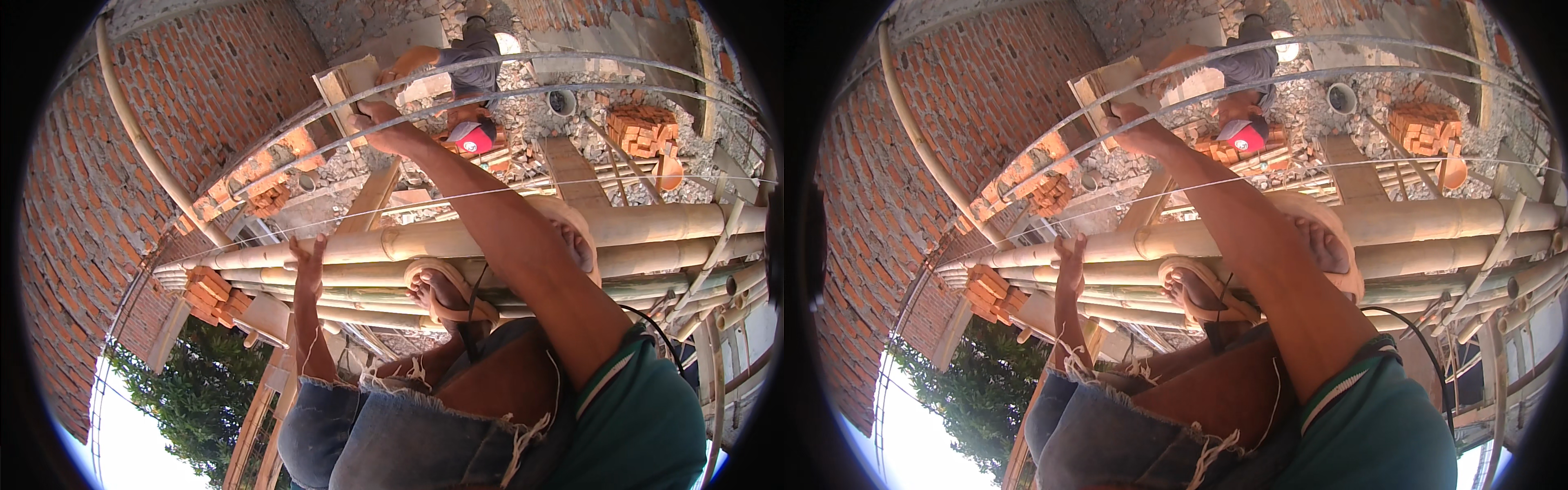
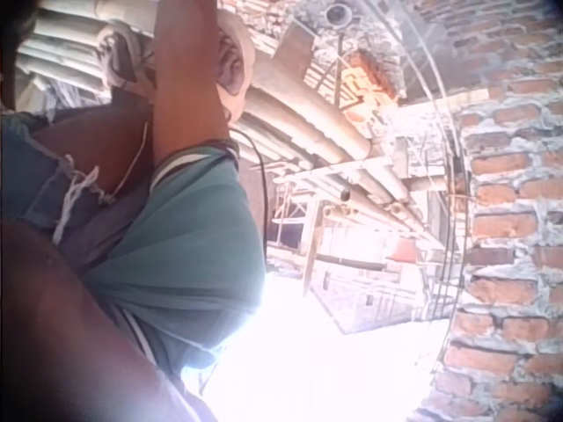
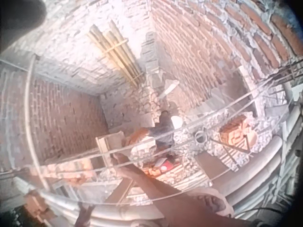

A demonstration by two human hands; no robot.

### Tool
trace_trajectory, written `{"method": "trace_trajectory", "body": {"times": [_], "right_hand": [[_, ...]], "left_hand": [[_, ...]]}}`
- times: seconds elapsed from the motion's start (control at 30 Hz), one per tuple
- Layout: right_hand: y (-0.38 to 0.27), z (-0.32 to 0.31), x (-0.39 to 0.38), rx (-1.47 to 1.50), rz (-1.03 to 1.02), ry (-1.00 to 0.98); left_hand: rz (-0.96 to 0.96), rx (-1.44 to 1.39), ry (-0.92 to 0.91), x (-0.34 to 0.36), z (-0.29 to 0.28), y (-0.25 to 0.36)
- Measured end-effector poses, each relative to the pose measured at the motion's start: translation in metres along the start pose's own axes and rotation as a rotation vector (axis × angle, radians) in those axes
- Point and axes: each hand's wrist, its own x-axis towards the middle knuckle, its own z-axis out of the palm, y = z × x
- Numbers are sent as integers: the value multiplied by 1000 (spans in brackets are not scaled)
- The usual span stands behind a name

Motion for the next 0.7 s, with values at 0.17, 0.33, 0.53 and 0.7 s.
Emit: {"method": "trace_trajectory", "body": {"times": [0.17, 0.33, 0.53, 0.7], "right_hand": [[0, -1, -1, -3, 28, -27], [6, 4, 1, -29, -32, 17], [13, 7, 3, -48, -61, 28], [8, 5, 1, -57, -47, 8]], "left_hand": [[6, -19, -17, 0, 0, -1], [-16, -5, 5, 2, 0, -2], [-11, -27, -19, -1, 0, 1], [1, -54, -26, -3, 2, 3]]}}
